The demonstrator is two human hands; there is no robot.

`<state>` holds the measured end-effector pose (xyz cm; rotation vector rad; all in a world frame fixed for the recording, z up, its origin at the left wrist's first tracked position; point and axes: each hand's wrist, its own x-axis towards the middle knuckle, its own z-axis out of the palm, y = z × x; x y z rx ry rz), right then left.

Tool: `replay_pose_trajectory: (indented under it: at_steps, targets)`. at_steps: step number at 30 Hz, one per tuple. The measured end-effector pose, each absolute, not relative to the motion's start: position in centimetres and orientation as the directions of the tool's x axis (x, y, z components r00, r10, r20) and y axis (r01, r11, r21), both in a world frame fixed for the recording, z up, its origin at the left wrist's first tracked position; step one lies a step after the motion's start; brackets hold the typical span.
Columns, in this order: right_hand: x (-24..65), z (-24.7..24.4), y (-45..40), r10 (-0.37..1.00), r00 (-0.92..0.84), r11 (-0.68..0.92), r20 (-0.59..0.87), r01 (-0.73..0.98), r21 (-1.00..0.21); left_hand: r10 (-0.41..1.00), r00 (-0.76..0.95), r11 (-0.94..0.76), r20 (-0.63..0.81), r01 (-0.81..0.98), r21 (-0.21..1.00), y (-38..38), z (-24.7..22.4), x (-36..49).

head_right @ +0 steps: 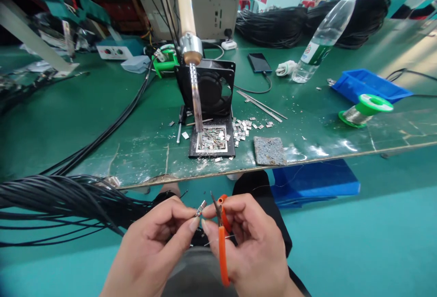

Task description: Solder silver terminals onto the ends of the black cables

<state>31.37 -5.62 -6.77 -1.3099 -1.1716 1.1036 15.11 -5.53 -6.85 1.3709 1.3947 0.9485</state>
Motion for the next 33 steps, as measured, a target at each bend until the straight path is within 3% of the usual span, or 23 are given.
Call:
replay_pose_trajectory:
  at_steps: [9,14,27,30,33]
  targets:
    - [31.2,-7.3,-5.7,0.996,0.089,0.011,0.019,0.088,-0.996,0.993,0.076,0.063,-0.092,0.323,0.944,-5.5,-6.5,15.2]
    - [31.6,-7.8,-5.8,0.996,0.055,0.059,0.07,0.183,-0.981,0.991,0.08,0.074,-0.105,0.316,0.946,-5.4,-6.4,15.3]
    - [33.5,-7.6,-3.9,0.912,-0.274,0.396,0.307,0.383,-0.835,0.911,0.151,0.346,-0.385,0.229,0.91,-5.1,-5.9,14.7]
    - [33.9,-7.4,-3.6,0.905,-0.326,0.387,0.274,0.361,-0.849,0.891,0.183,0.376,-0.416,0.22,0.9,-4.8,-5.8,14.5]
    - [34.1,-7.7,-3.4,0.923,-0.363,0.24,0.127,0.286,-0.928,0.866,0.222,0.401,-0.447,0.223,0.888,-4.6,-5.9,14.2]
